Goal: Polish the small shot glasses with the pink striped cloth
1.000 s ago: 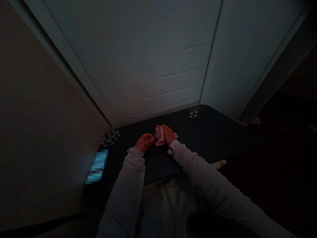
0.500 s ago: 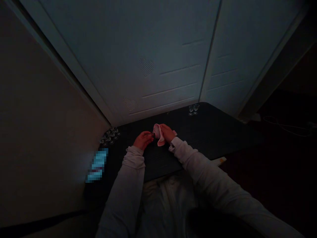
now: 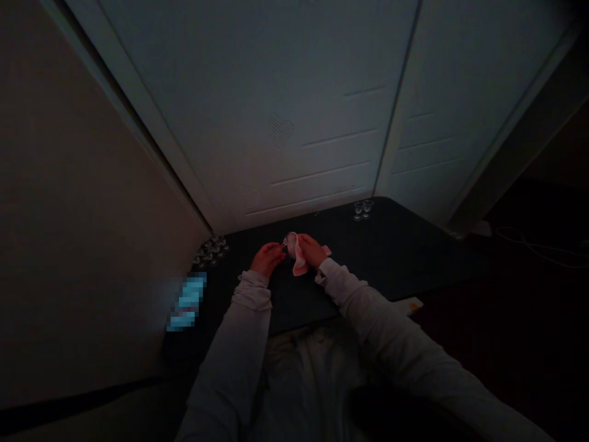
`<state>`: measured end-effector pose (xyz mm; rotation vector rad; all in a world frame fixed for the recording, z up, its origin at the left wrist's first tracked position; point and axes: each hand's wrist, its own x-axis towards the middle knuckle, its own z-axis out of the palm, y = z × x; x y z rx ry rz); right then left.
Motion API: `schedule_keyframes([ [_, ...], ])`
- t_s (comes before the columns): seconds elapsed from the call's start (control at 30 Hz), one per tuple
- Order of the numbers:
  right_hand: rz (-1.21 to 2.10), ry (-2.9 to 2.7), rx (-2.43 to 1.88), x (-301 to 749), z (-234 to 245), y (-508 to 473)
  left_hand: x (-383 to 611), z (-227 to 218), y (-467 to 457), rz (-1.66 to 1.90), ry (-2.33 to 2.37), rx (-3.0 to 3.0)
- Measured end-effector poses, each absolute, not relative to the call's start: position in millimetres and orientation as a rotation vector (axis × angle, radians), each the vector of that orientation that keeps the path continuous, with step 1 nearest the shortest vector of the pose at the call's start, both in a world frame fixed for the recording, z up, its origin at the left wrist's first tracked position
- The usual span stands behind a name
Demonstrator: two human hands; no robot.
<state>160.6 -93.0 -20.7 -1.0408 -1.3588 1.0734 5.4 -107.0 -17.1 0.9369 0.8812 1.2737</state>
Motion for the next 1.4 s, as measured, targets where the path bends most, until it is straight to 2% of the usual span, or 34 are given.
schedule_keyframes([
  [0.2,1.084,-1.484,-0.886,159.8,-21.9,-92.1,5.7,-17.0,-105.9,1.309,0.889,0.961],
  [0.6,1.037,-1.601,-1.023,158.4,-14.2,-98.0,10.4,-7.2,-116.9,1.276,1.230,1.617],
  [0.87,1.002,-1.550,-1.091,158.3,-23.2,-94.8,11.1,-5.2,-119.1,1.232,1.173,1.757],
  [1.03,0.917,-1.537,-1.137,156.7,-21.1,-98.7,6.2,-10.5,-112.7,1.273,1.127,1.673],
  [1.23,0.584,-1.724,-1.171,154.8,-14.5,-110.6,3.0,-21.6,-105.6,1.359,1.097,1.213],
  [1.4,0.407,-1.916,-1.087,153.6,-18.3,-111.0,3.0,-25.7,-103.0,1.353,1.061,1.103],
])
